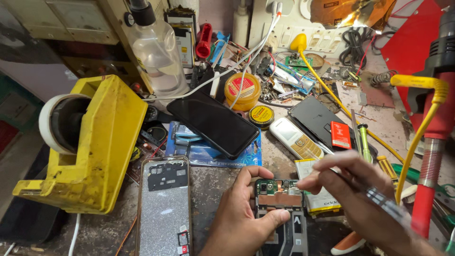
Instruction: The person removes the battery from a disassembled smartphone and then uses a screwdriver and tweezers to detach the motherboard and camera module from the phone frame. The components are placed on the workbench.
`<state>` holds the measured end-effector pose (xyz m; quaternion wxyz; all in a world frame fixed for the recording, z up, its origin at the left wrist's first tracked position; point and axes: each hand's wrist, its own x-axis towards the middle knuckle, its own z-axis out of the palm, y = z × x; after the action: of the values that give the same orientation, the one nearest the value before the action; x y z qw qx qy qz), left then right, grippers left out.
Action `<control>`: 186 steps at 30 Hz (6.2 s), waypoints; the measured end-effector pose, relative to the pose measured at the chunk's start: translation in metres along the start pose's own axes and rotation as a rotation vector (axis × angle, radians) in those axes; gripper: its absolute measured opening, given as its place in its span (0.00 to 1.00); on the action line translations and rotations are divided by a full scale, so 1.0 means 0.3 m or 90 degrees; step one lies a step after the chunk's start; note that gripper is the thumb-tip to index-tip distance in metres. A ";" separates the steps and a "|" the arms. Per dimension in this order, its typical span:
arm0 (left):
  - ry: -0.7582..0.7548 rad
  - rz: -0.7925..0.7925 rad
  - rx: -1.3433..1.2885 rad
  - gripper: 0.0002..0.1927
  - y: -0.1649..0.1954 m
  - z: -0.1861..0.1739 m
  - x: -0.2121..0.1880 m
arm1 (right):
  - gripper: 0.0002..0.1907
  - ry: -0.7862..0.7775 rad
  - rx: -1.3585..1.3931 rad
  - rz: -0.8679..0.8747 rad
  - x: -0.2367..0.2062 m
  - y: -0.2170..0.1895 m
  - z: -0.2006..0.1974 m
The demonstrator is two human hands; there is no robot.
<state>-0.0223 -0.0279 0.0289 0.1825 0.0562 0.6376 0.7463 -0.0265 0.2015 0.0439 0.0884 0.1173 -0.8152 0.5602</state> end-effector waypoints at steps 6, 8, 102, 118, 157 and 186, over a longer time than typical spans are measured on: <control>0.010 -0.006 0.065 0.31 0.005 0.002 -0.002 | 0.12 -0.107 -0.214 -0.379 0.013 -0.043 0.052; -0.001 0.015 0.061 0.31 0.005 0.004 -0.004 | 0.11 -0.126 -0.206 -0.393 0.018 -0.047 0.059; 0.001 0.023 0.212 0.34 0.035 0.028 -0.014 | 0.14 -0.144 -0.280 -0.398 0.010 -0.058 0.050; 0.007 0.062 0.185 0.31 0.037 0.026 -0.009 | 0.18 -0.094 -0.287 -0.438 0.028 -0.050 0.050; 0.018 0.068 0.231 0.24 0.037 0.036 -0.003 | 0.21 -0.105 -0.247 -0.397 0.025 -0.038 0.069; 0.015 -0.015 0.200 0.28 0.045 0.009 -0.006 | 0.07 -0.022 0.044 -0.109 0.034 -0.002 -0.013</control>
<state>-0.0224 -0.0277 0.0426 0.1723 0.0678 0.7491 0.6361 -0.0361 0.2041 0.0486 0.1179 0.1990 -0.7839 0.5762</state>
